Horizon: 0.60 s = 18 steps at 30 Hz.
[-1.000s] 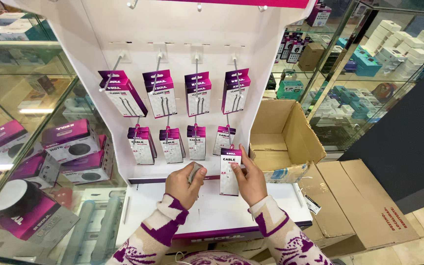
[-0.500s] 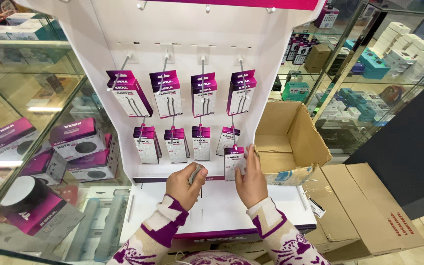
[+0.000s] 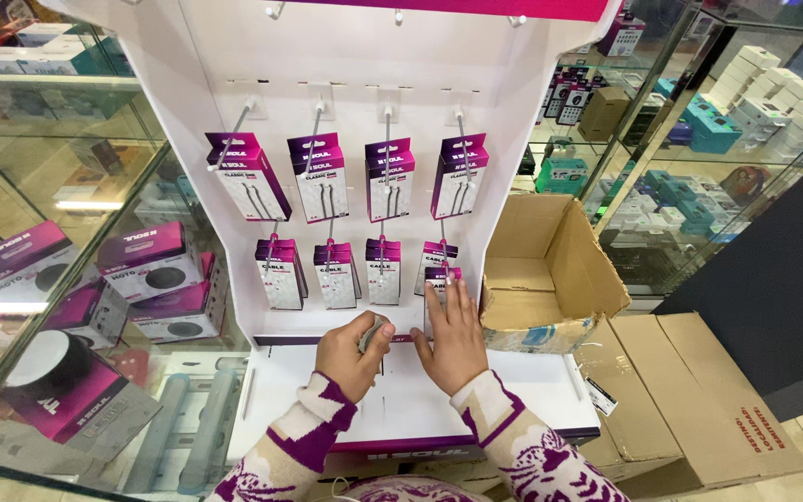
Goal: The person hangs boxed cables onto display hooks on a retail stand and places additional boxed cables into a cardboard box.
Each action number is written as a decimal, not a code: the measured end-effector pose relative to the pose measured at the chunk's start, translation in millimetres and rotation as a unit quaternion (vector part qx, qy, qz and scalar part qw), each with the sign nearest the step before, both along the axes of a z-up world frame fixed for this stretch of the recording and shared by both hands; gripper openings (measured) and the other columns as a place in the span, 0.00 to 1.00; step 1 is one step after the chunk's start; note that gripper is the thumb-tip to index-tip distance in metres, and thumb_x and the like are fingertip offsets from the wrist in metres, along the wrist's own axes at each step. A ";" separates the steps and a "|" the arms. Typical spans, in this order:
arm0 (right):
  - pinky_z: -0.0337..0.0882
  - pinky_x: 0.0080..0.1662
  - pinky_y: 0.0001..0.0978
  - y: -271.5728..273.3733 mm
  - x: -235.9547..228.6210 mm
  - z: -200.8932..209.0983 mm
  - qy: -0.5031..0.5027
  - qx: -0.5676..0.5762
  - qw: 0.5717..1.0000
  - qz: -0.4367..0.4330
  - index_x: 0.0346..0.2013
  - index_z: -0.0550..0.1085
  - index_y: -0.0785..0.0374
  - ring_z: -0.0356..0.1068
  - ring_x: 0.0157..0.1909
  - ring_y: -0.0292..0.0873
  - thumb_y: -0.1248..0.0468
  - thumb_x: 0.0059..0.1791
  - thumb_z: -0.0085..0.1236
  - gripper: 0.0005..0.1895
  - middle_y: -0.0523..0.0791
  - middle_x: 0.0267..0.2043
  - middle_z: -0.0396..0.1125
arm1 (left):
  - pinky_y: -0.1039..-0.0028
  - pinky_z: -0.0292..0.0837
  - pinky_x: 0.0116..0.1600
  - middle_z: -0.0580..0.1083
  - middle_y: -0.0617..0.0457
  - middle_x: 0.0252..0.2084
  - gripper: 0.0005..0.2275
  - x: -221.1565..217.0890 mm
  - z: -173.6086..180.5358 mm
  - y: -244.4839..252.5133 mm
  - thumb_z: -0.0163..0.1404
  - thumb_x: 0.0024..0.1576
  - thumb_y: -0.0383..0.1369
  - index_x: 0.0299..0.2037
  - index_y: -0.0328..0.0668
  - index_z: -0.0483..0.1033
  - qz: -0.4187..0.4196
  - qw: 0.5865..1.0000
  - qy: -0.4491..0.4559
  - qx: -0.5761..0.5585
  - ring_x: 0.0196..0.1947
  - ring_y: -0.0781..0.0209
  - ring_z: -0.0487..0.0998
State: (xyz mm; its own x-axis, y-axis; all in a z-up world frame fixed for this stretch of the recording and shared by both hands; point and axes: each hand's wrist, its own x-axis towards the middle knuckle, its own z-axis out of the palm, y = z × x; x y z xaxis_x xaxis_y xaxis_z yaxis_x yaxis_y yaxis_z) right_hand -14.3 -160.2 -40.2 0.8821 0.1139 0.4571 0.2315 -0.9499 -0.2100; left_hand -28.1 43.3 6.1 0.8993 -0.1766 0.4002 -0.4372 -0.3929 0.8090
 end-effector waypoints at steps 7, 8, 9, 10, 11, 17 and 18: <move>0.52 0.70 0.61 -1.0 35.1 5.5 0.001 -0.023 1.000 -0.009 0.76 0.54 0.55 0.40 0.80 0.63 0.51 0.48 0.62 0.46 0.59 0.80 0.41 | 0.68 0.75 0.27 0.80 0.52 0.19 0.13 -9.6 10.7 3.9 0.50 0.63 0.43 0.32 0.47 0.81 0.006 0.999 0.028 -0.016 0.16 0.53 0.79; 0.54 0.70 0.62 0.0 37.7 7.5 0.008 -0.021 1.000 -0.013 0.77 0.53 0.55 0.39 0.80 0.63 0.51 0.48 0.62 0.46 0.59 0.80 0.39 | 0.68 0.75 0.27 0.80 0.52 0.18 0.13 -10.2 11.4 4.3 0.50 0.63 0.42 0.32 0.47 0.81 0.006 0.999 0.031 -0.016 0.15 0.53 0.79; 0.55 0.69 0.62 1.2 40.4 9.5 0.016 -0.019 1.000 -0.016 0.77 0.51 0.56 0.39 0.80 0.63 0.52 0.48 0.62 0.47 0.59 0.80 0.38 | 0.68 0.75 0.27 0.79 0.52 0.18 0.12 -10.8 12.1 4.9 0.50 0.63 0.42 0.32 0.47 0.80 0.007 0.999 0.034 -0.016 0.15 0.52 0.79; 0.55 0.69 0.62 0.8 43.3 8.5 0.015 -0.019 1.000 -0.014 0.77 0.51 0.56 0.39 0.80 0.63 0.52 0.48 0.62 0.47 0.59 0.80 0.38 | 0.68 0.75 0.27 0.79 0.52 0.18 0.12 -10.7 12.6 6.1 0.50 0.63 0.42 0.32 0.47 0.80 0.009 0.999 0.034 -0.016 0.15 0.52 0.79; 0.55 0.69 0.62 0.4 45.5 7.1 0.021 -0.022 0.999 -0.016 0.77 0.51 0.56 0.39 0.80 0.63 0.51 0.48 0.62 0.47 0.59 0.80 0.38 | 0.68 0.75 0.27 0.79 0.52 0.18 0.12 -11.2 12.9 7.4 0.50 0.63 0.42 0.32 0.47 0.81 0.009 0.999 0.039 -0.016 0.15 0.52 0.79; 0.55 0.70 0.60 0.7 41.8 7.8 0.031 -0.003 1.000 -0.001 0.77 0.51 0.59 0.39 0.80 0.64 0.55 0.49 0.60 0.45 0.61 0.80 0.37 | 0.73 0.72 0.25 0.74 0.53 0.12 0.13 0.3 -11.9 12.7 0.54 0.61 0.39 0.25 0.46 0.77 0.020 0.999 0.026 0.006 0.12 0.56 0.76; 0.54 0.70 0.59 1.3 39.5 8.5 0.033 0.008 0.999 0.005 0.77 0.51 0.59 0.40 0.80 0.64 0.56 0.50 0.59 0.44 0.61 0.80 0.37 | 0.73 0.70 0.24 0.72 0.53 0.10 0.14 1.4 -15.0 13.7 0.55 0.60 0.38 0.22 0.46 0.75 0.023 1.000 0.008 0.019 0.12 0.56 0.75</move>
